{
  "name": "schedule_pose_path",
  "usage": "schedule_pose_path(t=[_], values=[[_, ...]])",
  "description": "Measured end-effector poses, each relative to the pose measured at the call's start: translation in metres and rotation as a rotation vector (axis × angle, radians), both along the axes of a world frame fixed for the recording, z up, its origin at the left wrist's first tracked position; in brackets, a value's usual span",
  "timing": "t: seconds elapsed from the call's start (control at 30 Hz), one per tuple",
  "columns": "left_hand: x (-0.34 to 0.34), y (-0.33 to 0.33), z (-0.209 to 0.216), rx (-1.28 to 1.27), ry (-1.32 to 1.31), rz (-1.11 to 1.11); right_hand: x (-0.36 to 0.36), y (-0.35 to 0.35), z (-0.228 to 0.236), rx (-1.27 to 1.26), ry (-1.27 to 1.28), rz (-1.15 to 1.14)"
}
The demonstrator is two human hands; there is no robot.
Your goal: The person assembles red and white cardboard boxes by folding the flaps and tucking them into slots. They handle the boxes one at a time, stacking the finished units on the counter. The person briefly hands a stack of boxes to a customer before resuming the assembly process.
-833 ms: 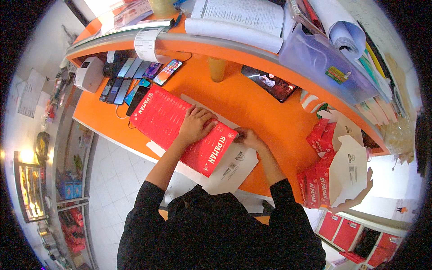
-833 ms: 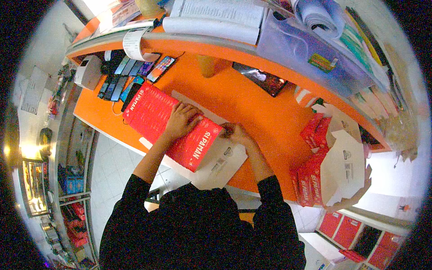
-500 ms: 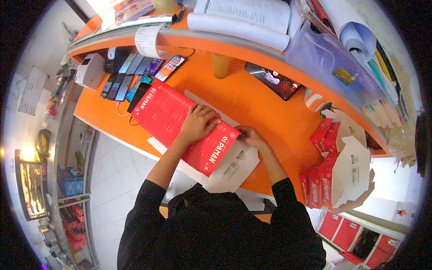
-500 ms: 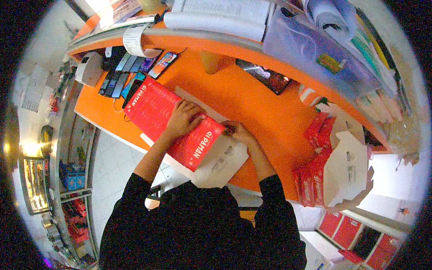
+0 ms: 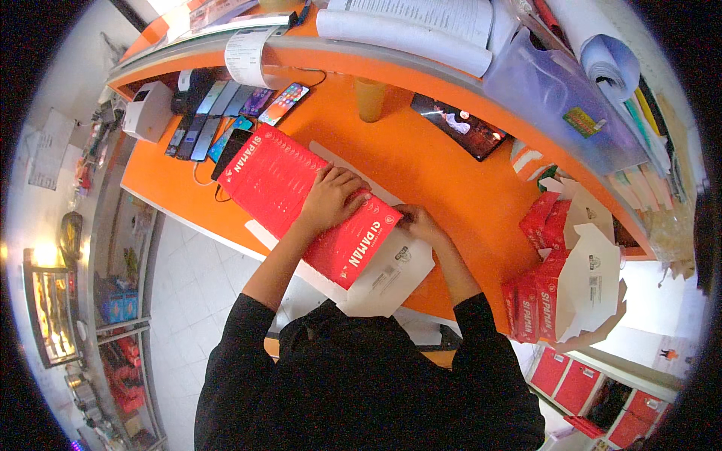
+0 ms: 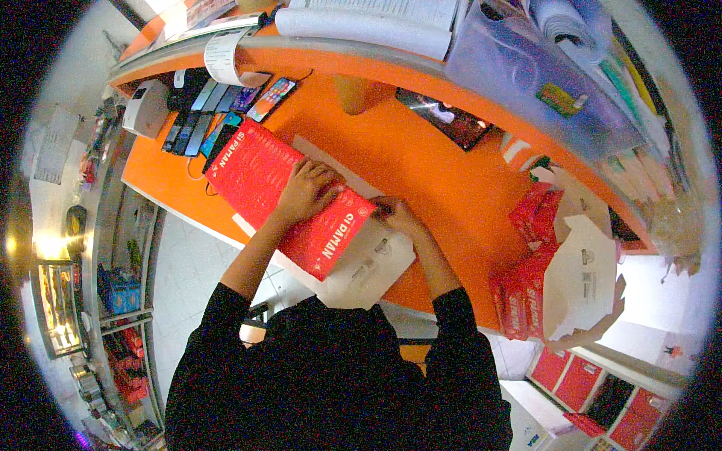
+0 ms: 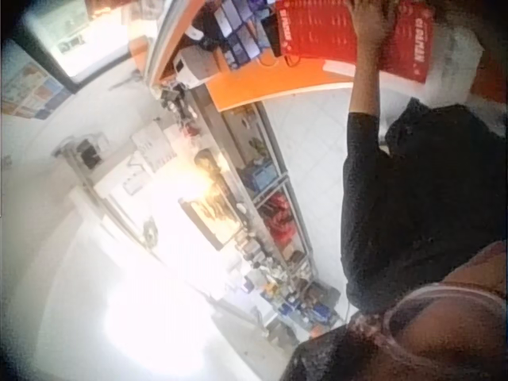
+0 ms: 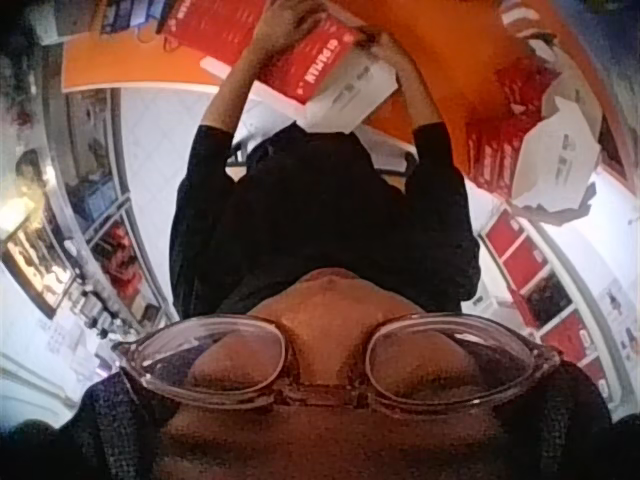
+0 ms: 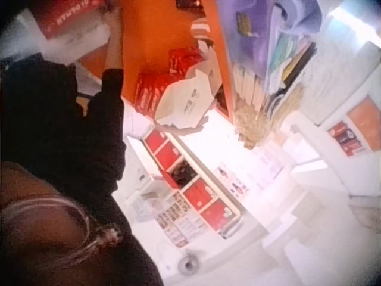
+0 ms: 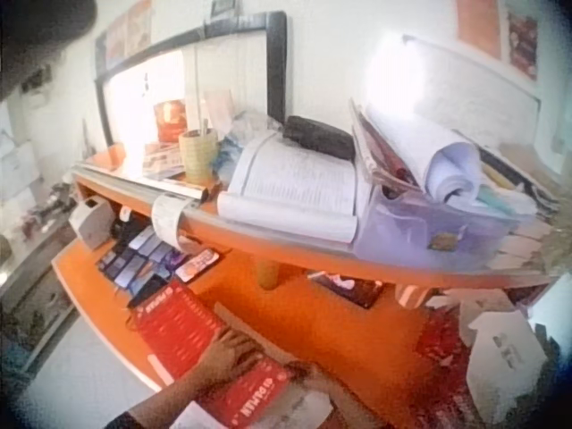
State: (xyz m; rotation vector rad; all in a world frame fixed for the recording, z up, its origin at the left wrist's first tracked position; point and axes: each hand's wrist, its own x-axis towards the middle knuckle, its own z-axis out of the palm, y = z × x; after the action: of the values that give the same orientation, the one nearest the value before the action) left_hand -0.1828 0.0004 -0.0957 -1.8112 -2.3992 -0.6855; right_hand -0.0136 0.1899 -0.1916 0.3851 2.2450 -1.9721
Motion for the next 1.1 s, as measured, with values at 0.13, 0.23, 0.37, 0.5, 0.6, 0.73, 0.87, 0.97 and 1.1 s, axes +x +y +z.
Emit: schedule_pose_path(t=[0.13, 0.23, 0.37, 0.5, 0.6, 0.73, 0.87, 0.97, 1.1], values=[[-0.001, 0.002, 0.0, -0.004, -0.021, -0.031, 0.0, 0.006, -0.016, 0.015, 0.111, 0.037], [-0.003, -0.002, 0.0, 0.005, -0.041, -0.044, -0.001, 0.009, -0.011, 0.149, 0.194, -0.012], [-0.006, -0.003, 0.0, -0.003, -0.029, -0.075, -0.005, 0.006, -0.001, 0.337, 0.277, 0.006], [-0.006, 0.0, -0.001, -0.007, -0.022, -0.091, -0.008, 0.011, -0.02, 0.399, 0.366, 0.043], [-0.007, -0.002, 0.001, -0.007, -0.077, -0.095, -0.009, 0.006, -0.026, 0.305, 0.349, -0.005], [-0.01, -0.005, 0.0, -0.014, -0.091, -0.151, -0.011, 0.008, -0.02, 0.751, 0.602, 0.1], [-0.01, -0.002, 0.003, -0.021, -0.052, -0.199, -0.008, 0.004, -0.024, 0.777, 0.535, 0.069], [-0.012, -0.004, 0.002, 0.038, -0.005, -0.201, -0.011, -0.005, -0.017, 0.719, 0.495, 0.027], [0.011, -0.043, 0.01, 0.227, 0.139, 0.215, -0.006, -0.012, 0.001, 0.874, 0.485, 0.094]])
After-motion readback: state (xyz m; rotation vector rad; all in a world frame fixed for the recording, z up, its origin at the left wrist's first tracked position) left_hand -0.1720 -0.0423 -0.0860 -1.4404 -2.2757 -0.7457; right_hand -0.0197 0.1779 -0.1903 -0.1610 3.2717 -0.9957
